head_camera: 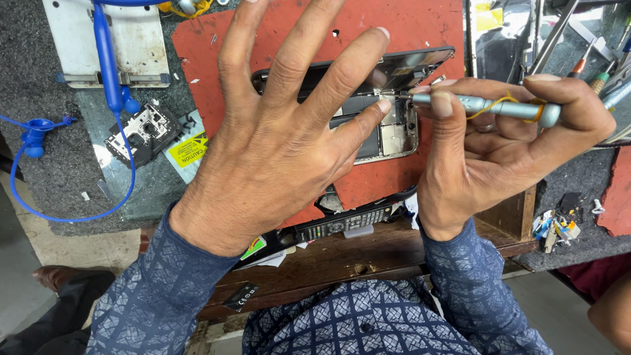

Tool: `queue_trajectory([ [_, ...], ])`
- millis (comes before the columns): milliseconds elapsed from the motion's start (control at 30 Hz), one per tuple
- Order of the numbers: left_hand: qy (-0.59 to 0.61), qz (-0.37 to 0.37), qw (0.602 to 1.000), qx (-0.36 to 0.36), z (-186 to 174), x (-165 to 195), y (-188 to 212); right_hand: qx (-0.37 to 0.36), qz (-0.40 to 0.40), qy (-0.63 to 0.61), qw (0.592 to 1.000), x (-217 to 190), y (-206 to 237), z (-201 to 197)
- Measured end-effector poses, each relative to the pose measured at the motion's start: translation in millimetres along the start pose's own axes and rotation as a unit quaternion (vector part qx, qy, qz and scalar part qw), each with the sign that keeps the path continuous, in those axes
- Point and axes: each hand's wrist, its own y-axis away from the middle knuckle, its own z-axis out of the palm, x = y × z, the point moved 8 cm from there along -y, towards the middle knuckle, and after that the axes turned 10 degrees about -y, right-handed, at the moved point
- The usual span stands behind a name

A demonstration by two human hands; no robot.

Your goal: The person uses a precision screwdriver to tighten screws on the internal frame of a disassembled smartphone. They then close the device and press along the edges to seat the casing, followed by a brief visual check of the exterior.

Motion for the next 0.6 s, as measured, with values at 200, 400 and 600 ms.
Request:
queue_trajectory([
  [200, -0.005, -0.001, 1.000, 0.000, 1.5, 0.2, 1.7, -0.004, -0.010, -0.012, 1.000, -0.7, 0.3, 1.0],
  [400, -0.024, 0.008, 1.000, 0.010, 6.5, 0.1, 5.4, -0.006, -0.013, -0.017, 1.000, -2.5, -0.8, 3.5],
  [600, -0.035, 0.012, 0.999, 0.015, 11.0, -0.1, 10.9, -0.010, -0.015, -0.018, 1.000, -5.7, -0.1, 5.7],
])
